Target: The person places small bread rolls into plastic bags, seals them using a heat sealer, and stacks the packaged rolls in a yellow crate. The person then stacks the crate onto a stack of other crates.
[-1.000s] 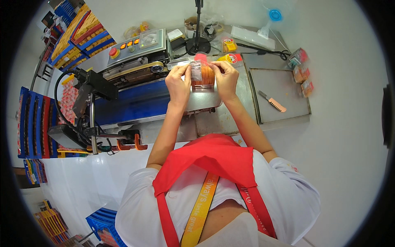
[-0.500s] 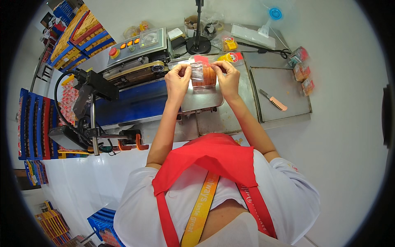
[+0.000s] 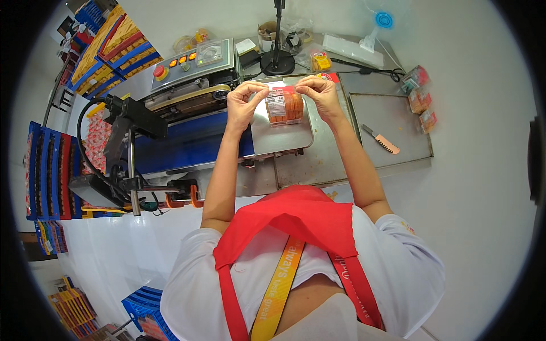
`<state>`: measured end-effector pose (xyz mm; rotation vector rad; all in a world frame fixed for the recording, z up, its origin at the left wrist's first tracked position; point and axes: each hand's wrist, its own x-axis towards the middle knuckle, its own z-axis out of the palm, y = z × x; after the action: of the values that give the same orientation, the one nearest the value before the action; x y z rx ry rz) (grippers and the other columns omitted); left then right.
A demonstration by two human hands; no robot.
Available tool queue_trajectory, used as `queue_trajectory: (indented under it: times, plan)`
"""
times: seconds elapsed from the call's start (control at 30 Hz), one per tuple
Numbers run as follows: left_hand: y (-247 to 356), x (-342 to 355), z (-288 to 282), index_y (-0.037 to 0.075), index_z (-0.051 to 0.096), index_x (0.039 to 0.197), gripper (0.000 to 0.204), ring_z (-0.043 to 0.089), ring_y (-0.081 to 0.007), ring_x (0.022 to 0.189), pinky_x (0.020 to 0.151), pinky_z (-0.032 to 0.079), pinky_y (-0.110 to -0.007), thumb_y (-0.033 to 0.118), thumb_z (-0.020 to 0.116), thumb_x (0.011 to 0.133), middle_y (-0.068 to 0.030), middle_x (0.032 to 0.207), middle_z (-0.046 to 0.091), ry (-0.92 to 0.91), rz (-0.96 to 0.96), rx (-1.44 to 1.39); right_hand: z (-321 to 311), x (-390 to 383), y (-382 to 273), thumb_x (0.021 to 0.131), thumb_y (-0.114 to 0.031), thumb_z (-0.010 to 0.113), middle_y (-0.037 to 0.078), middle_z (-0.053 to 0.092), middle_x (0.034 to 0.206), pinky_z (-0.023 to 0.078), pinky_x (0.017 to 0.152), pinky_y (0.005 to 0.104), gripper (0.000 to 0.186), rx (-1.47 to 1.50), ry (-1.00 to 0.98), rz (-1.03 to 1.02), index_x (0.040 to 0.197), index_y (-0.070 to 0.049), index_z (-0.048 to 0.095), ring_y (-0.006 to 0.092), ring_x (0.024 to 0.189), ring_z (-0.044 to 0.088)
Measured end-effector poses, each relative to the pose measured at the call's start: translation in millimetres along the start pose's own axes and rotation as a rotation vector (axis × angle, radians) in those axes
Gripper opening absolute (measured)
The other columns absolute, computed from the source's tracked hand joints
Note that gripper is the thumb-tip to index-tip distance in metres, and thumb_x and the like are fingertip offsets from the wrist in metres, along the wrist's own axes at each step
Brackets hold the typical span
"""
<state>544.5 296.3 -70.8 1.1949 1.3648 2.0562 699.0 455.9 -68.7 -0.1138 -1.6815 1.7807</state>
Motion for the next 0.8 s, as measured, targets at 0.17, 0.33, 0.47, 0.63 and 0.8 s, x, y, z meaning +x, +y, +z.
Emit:
queue_trajectory:
  times: [0.17,0.33,0.47,0.63,0.8]
  plan:
    - [3,4,4,0.0,0.062,0.086,0.009,0.061,-0.0102,0.079,0.073,0.049,-0.023,-0.003,0.068,0.08,-0.0097,0.086,0.066,0.016,-0.107,-0.068,7,-2,0,0.078,-0.002,0.07,0.004,0.065,0.081,0.048,0.073,0.023,0.01,0.104,0.111,0.076,0.087,-0.002,0.067,0.0099,0.075,0.061]
    - [40,-10,3,0.01,0.039,0.091,0.035,0.064,-0.0129,0.081,0.074,0.051,-0.025,-0.006,0.068,0.078,-0.0107,0.084,0.067,0.014,-0.187,0.06,21,-21,-26,0.078,0.002,0.068,0.003,0.063,0.078,0.048,0.072,0.0221,0.022,0.066,0.14,0.078,0.096,-0.004,0.057,0.0085,0.074,0.061]
    - [63,-10,-12,0.009,0.04,0.088,0.034,0.065,-0.0131,0.079,0.072,0.052,-0.025,-0.004,0.069,0.077,-0.0119,0.079,0.068,-0.059,-0.266,0.195,30,-18,-36,0.076,-0.002,0.072,0.0,0.06,0.074,0.047,0.07,0.0219,0.025,-0.031,0.083,0.104,0.092,-0.004,0.053,0.0077,0.073,0.06]
    - [19,38,-18,0.004,0.05,0.077,0.025,0.066,-0.0143,0.066,0.058,0.05,-0.027,0.002,0.072,0.067,-0.0094,0.07,0.067,-0.04,-0.164,0.898,10,35,52,0.07,-0.005,0.077,0.002,0.063,0.069,0.046,0.058,0.0216,0.024,-0.216,0.159,0.256,0.082,-0.003,0.057,0.0077,0.062,0.057]
    - [-26,56,-24,0.006,0.061,0.07,0.018,0.066,-0.0282,0.072,0.067,0.051,-0.038,0.01,0.076,0.059,-0.0113,0.07,0.066,-0.041,-0.206,1.284,15,57,73,0.061,-0.008,0.079,0.006,0.063,0.062,0.046,0.054,0.0273,0.019,-0.638,0.197,0.251,0.07,-0.002,0.064,0.0112,0.055,0.059]
